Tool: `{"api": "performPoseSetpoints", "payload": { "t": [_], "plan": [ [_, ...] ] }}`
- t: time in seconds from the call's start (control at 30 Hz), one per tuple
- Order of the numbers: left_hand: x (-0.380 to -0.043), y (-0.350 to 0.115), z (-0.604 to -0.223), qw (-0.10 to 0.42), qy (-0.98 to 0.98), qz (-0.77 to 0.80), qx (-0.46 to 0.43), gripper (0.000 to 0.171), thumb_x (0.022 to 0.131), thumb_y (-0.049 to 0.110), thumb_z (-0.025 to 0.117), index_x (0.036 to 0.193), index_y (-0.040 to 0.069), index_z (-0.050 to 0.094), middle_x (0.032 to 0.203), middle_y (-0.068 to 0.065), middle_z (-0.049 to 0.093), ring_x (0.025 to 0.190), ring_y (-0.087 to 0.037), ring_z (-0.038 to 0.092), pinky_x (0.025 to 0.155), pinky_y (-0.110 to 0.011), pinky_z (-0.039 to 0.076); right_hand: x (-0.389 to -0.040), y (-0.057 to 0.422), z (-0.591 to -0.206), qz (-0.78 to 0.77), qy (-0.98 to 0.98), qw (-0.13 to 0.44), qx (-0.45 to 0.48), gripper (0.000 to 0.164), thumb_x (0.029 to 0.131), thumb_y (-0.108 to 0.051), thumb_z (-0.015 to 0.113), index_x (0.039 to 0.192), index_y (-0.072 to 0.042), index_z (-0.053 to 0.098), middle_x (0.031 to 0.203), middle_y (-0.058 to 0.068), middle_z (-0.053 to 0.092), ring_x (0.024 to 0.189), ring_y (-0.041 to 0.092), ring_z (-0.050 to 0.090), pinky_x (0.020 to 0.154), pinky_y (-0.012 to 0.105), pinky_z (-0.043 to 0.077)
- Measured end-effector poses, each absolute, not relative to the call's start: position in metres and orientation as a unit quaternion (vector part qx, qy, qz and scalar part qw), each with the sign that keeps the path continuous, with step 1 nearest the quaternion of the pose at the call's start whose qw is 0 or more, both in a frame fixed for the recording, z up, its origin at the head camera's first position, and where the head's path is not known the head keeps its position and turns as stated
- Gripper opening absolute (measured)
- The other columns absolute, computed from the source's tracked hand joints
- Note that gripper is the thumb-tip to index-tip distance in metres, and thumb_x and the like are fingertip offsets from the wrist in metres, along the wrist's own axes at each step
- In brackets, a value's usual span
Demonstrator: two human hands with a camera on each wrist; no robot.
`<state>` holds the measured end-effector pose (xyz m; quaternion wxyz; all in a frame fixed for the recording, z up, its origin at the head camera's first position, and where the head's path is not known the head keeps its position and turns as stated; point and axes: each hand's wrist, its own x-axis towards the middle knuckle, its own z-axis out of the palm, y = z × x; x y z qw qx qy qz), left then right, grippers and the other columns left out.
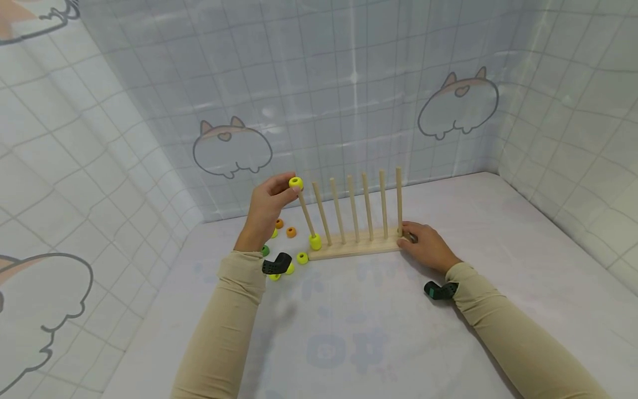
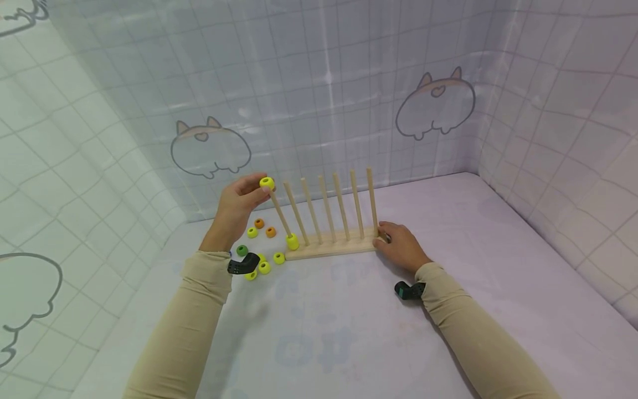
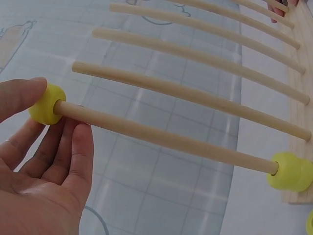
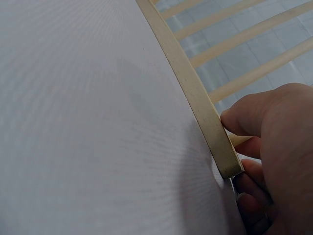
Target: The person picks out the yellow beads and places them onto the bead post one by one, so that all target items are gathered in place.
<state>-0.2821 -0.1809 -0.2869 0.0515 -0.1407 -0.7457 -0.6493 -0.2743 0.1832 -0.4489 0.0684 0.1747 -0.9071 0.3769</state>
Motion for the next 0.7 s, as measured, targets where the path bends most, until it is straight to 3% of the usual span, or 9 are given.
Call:
{"api": "performPoseSetpoints", "payload": {
  "t": [0.27,0.7],
  "plan": [
    [-0.2819,-0.1807,-0.2873,0.051,-0.746,-0.65,-0.139,0.046,0.097,0.016,0.069,0.14,0.005,0.055,0.128,-0.012,0.06,0.116,-0.025,0.06,0.103,-0.035,0.049,-0.2729,0.1831,-0.448,0.373,-0.909,0.063,0.173,0.047,0.099,-0.022,0.063,0.136,0.006,0.058,0.146,0.024,0.049,0.134,0.047,0.042,0.111,0.059,0.033],
    [-0.281,-0.1824,-0.29,0.05,-0.74,-0.657,-0.134,0.048,0.096,0.016,0.07,0.141,0.006,0.055,0.13,-0.014,0.06,0.116,-0.026,0.061,0.106,-0.042,0.047,-0.2744,0.1839,-0.4494,0.378,-0.907,0.066,0.172,0.047,0.098,-0.022,0.064,0.136,0.005,0.058,0.146,0.024,0.049,0.135,0.046,0.042,0.112,0.059,0.033]
  ]
}}
